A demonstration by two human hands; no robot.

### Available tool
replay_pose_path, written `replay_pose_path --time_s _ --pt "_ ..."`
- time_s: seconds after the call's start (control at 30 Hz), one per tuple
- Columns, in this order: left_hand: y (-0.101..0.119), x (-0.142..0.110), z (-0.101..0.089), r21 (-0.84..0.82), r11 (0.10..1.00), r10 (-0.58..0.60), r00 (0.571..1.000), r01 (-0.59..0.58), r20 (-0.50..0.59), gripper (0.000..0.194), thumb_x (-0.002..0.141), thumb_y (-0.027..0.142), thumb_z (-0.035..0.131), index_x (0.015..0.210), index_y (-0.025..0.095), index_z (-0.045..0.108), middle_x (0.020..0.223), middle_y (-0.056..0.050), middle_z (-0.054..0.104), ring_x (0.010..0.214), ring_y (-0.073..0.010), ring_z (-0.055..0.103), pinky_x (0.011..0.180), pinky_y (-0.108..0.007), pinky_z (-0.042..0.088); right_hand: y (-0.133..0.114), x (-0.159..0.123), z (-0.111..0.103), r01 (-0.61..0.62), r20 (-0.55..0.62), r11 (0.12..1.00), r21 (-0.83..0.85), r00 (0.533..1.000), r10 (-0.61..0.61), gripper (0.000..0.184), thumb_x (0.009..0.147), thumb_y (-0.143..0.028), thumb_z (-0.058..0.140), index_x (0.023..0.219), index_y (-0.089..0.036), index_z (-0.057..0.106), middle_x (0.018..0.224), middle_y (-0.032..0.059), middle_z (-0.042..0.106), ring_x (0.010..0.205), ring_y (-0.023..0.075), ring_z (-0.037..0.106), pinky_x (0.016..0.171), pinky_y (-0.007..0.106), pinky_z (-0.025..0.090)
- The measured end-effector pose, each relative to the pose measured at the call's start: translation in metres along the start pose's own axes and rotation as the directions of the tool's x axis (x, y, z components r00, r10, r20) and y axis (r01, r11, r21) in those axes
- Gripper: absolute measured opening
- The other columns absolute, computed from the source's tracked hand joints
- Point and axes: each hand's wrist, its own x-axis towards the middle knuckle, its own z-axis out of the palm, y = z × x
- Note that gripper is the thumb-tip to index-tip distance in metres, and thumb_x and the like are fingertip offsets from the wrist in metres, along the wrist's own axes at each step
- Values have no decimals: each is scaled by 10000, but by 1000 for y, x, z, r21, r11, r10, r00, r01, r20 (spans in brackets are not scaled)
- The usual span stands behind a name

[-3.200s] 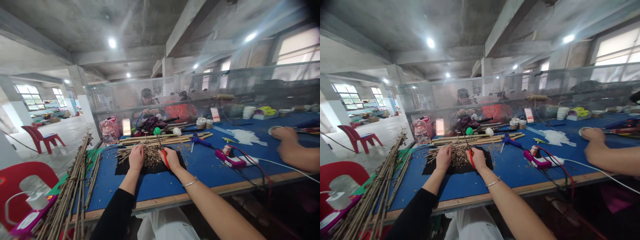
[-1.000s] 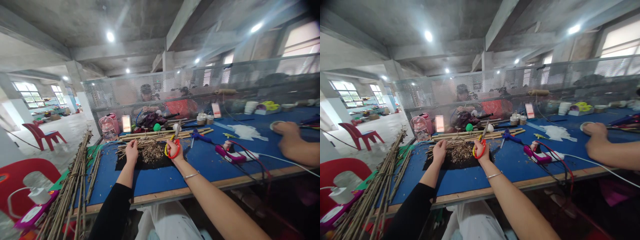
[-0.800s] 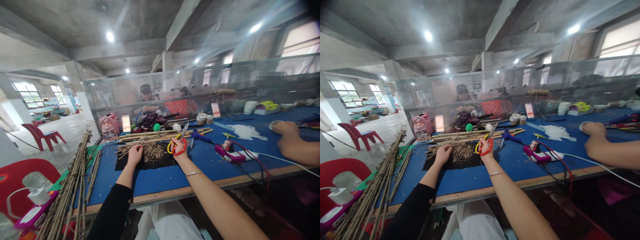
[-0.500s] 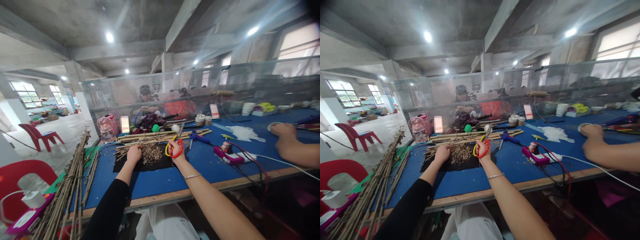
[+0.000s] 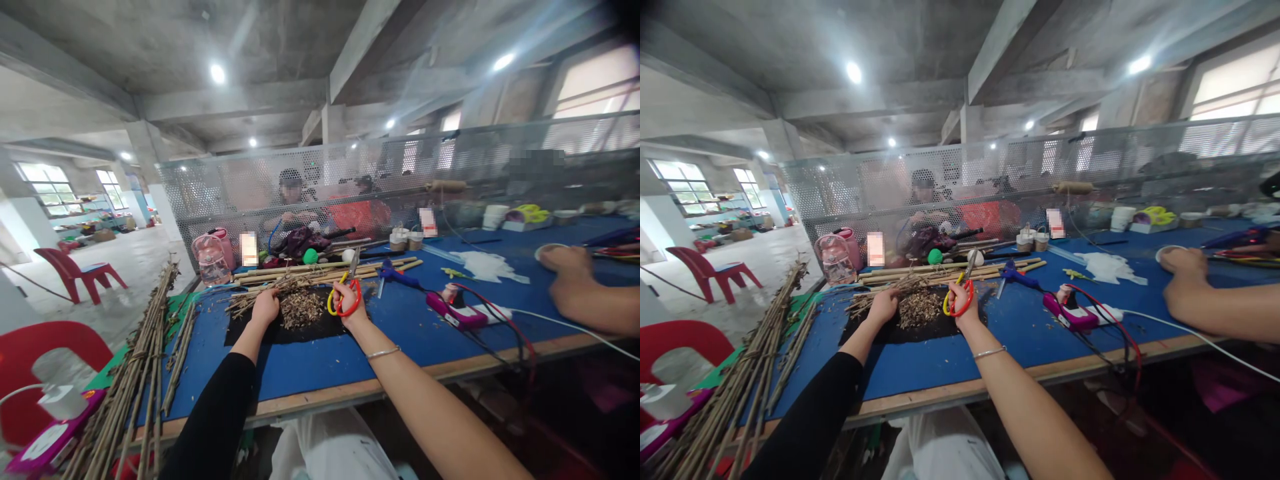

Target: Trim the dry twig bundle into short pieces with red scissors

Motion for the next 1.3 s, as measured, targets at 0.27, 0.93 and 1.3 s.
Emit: replay_pose_path --time_s 0.27,0.93,1.3 --pt "47 -20 0 -889 394 -115 972 234 205 473 766 418 519 1176 185 486 1062 -97 578 555 -59 531 425 -166 381 5 -8 5 1 134 998 -66 991 7 283 575 -345 658 531 -167 442 377 -71 421 312 29 325 310 152 226" --pt "56 -36 -1 -968 -66 -195 948 242 250 107 717 157 621 816 128 596 793 -41 640 679 -58 604 526 -92 451 18 -20 7 44 401 934 -356 909 110 328 690 -470 562 579 -168 501 450 -33 481 390 76 433 381 193 308" --pt "40 -35 9 -827 530 -319 948 186 8 229 697 358 600 689 129 610 579 -18 608 489 -104 539 442 -188 396 10 -19 6 -45 317 953 -300 937 144 318 649 -417 590 515 -175 434 391 -44 442 352 58 366 365 186 243"
